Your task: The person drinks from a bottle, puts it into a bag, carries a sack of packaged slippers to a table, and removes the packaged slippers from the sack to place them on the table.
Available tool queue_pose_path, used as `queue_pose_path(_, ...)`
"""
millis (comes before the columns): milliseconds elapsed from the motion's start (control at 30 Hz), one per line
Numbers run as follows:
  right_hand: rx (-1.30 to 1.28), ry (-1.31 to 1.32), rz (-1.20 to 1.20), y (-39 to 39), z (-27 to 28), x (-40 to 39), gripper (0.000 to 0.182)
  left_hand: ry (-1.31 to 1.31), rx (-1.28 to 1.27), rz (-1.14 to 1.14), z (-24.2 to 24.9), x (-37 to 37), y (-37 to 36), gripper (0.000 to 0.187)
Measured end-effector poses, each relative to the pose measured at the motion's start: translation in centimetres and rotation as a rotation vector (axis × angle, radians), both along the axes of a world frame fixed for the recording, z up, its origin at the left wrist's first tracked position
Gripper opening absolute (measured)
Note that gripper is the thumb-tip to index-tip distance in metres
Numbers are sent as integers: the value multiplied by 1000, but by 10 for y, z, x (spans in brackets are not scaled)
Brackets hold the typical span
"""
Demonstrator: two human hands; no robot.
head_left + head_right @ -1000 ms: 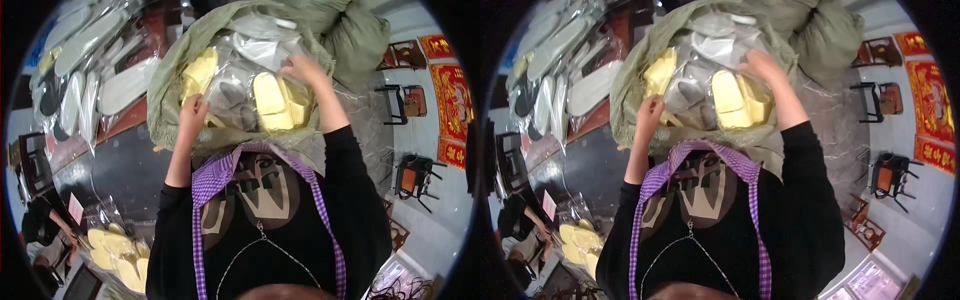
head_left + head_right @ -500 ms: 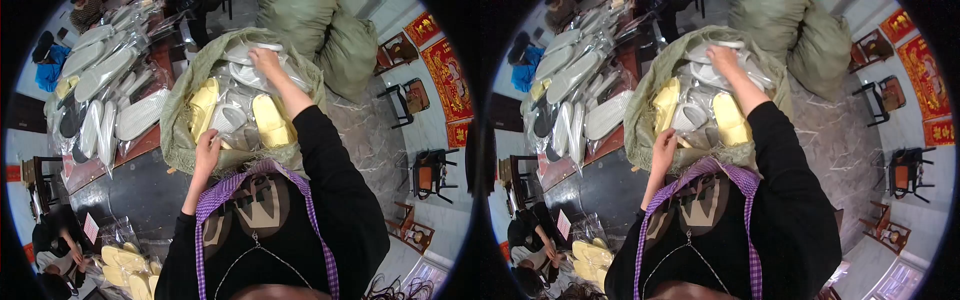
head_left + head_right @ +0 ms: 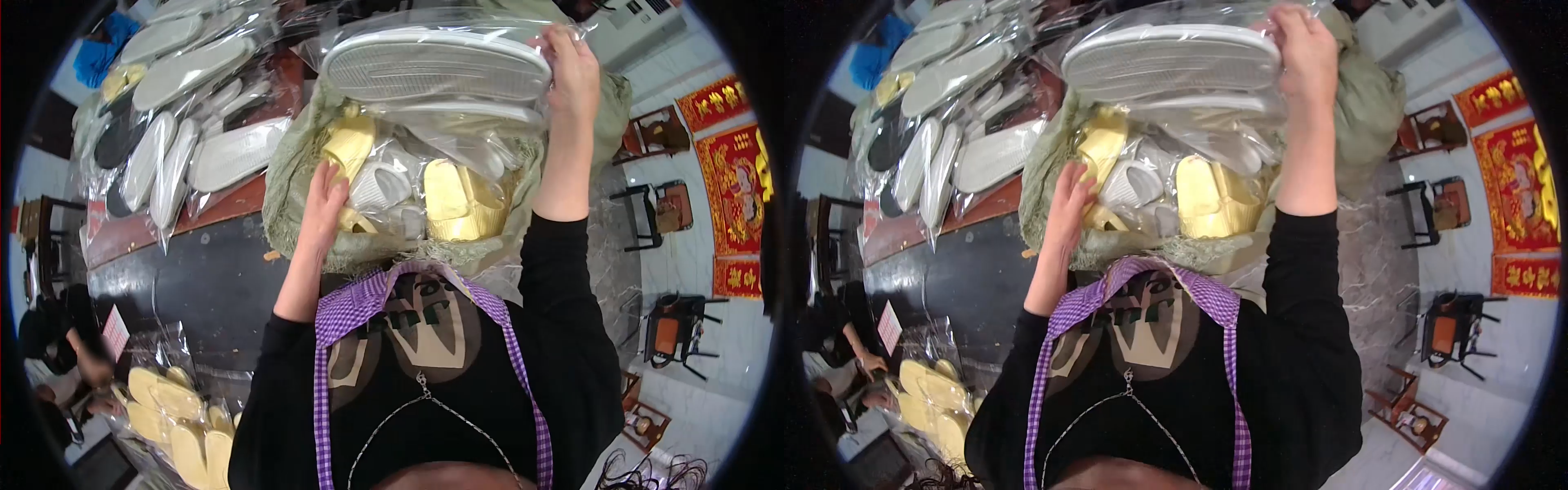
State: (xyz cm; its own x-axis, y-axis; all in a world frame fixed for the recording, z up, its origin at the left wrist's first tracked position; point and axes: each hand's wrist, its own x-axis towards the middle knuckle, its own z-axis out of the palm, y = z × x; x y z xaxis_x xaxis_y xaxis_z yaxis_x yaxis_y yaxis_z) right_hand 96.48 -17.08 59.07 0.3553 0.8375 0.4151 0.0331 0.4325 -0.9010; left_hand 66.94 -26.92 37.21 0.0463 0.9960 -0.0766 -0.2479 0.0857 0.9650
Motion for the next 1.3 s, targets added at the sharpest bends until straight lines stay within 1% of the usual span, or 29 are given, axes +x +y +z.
queue_pose_path(33, -35, 84, 55, 4, -2, 4, 13, -40, 3, 28, -2, -1, 8, 60)
queue_pose_path(133, -193, 267, 279, 23, -52, 23, 13, -508, 51, -48, -4, -4, 27, 73)
queue_pose_path(167, -281, 279, 235, 17, -62, 13, 14, -441, 141, -9, -1, -6, 30, 74)
queue_pose_path(200, -369, 291, 188, 10, -74, 5, 14, -431, 148, -9, 4, -9, 27, 73)
queue_pose_path(233, -388, 413, 272, 19, -103, 15, 14, -420, 152, -10, 16, -14, 23, 72)
queue_pose_path(267, -431, 466, 245, 15, -111, 9, 15, -407, 155, -12, 22, -18, 19, 71)
queue_pose_path(300, -474, 520, 217, 8, -119, 4, 16, -391, 129, 29, 14, -22, 19, 59)
queue_pose_path(333, -519, 577, 185, 3, -130, 0, 16, -385, 134, 49, 16, -24, 16, 55)
queue_pose_path(367, -491, 565, 279, 5, -152, 4, 16, -377, 136, 67, 18, -31, 12, 51)
queue_pose_path(400, -500, 597, 300, 10, -170, 12, 15, -368, 138, 83, 20, -33, 9, 46)
queue_pose_path(467, -517, 660, 339, 8, -184, 9, 15, -349, 138, 135, 13, -37, 7, 39)
queue_pose_path(567, -506, 613, 406, 2, -188, 4, 15, -308, 138, 191, 11, -40, 5, 32)
queue_pose_path(767, -584, 657, 242, -14, -169, -23, 17, -284, 106, 223, 19, -47, 2, 26)
queue_pose_path(800, -577, 664, 270, -12, -174, -19, 17, -268, 106, 231, 18, -48, 2, 26)
queue_pose_path(867, -562, 678, 331, -8, -187, -12, 18, -143, 78, 233, 19, -49, 0, 26)
queue_pose_path(900, -578, 617, 320, -9, -189, -12, 19, -77, 76, 239, 21, -52, 0, 26)
queue_pose_path(933, -578, 557, 319, -19, -185, -18, 23, -38, 75, 254, 11, -57, 1, 26)
queue_pose_path(967, -560, 501, 323, -27, -177, -26, 27, -124, 81, 244, 11, -60, 1, 28)
queue_pose_path(1000, -558, 419, 326, -38, -168, -39, 33, -46, 100, 252, 17, -67, 1, 29)
queue_pose_path(1033, -550, 336, 323, -52, -163, -49, 40, -62, 92, 278, 21, -72, -2, 31)
queue_pose_path(1067, -468, 211, 521, -55, -177, -45, 45, -56, 38, 309, 18, -81, -2, 29)
queue_pose_path(1100, -435, 140, 588, -60, -178, -54, 46, -79, 48, 307, 15, -90, -2, 28)
queue_pose_path(1167, -563, 375, 802, -81, -160, -69, 52, -91, 29, 322, 25, -101, -5, 25)
queue_pose_path(1233, -575, 152, 783, -77, -172, -90, 64, -156, 5, 314, 22, -116, -6, 26)
queue_pose_path(1267, -588, 114, 732, -77, -179, -103, 66, -194, -16, 310, 18, -124, -6, 26)
queue_pose_path(1300, -603, 73, 678, -80, -188, -118, 67, -157, -18, 323, 14, -132, -6, 24)
